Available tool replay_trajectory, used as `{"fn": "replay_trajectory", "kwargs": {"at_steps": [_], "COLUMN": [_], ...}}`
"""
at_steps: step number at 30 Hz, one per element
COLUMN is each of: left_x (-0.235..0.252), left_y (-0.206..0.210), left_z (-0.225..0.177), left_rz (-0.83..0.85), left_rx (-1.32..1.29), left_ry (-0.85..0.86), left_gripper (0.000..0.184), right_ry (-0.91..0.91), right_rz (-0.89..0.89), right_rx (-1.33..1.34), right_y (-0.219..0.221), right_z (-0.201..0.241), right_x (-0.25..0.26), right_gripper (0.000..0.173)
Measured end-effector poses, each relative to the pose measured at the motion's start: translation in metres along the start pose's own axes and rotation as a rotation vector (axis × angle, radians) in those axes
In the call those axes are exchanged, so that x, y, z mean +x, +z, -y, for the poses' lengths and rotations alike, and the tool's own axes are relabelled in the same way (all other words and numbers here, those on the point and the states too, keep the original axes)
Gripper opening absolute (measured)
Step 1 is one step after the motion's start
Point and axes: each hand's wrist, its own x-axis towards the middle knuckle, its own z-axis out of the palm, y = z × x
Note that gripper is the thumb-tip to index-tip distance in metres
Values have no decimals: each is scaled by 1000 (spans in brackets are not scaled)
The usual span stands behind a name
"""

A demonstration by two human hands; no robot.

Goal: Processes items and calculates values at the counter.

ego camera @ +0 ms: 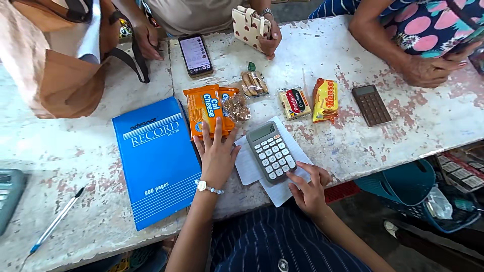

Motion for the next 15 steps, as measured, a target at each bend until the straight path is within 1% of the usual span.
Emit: {"fn": "replay_trajectory", "kwargs": {"at_steps": [6,10,13,15], "left_x": [1,12,32,51], "left_y": [-7,-37,-59,-63], "left_z": [-3,-9,-13,-18], "left_rz": [30,180,132,118], "left_rx": [-8,-62,-74,-20], "left_ry": [-9,-56,-54,-4], "left_gripper": [47,44,37,40], "right_ry": [5,21,24,24], "right_rz": [-4,-10,-16,-18], "right_rx": [4,17,18,17], "right_y": [2,2,2,2], "right_z": [0,2,2,2], "right_x": [1,4,4,3], "right_gripper": [32,34,32,30]}}
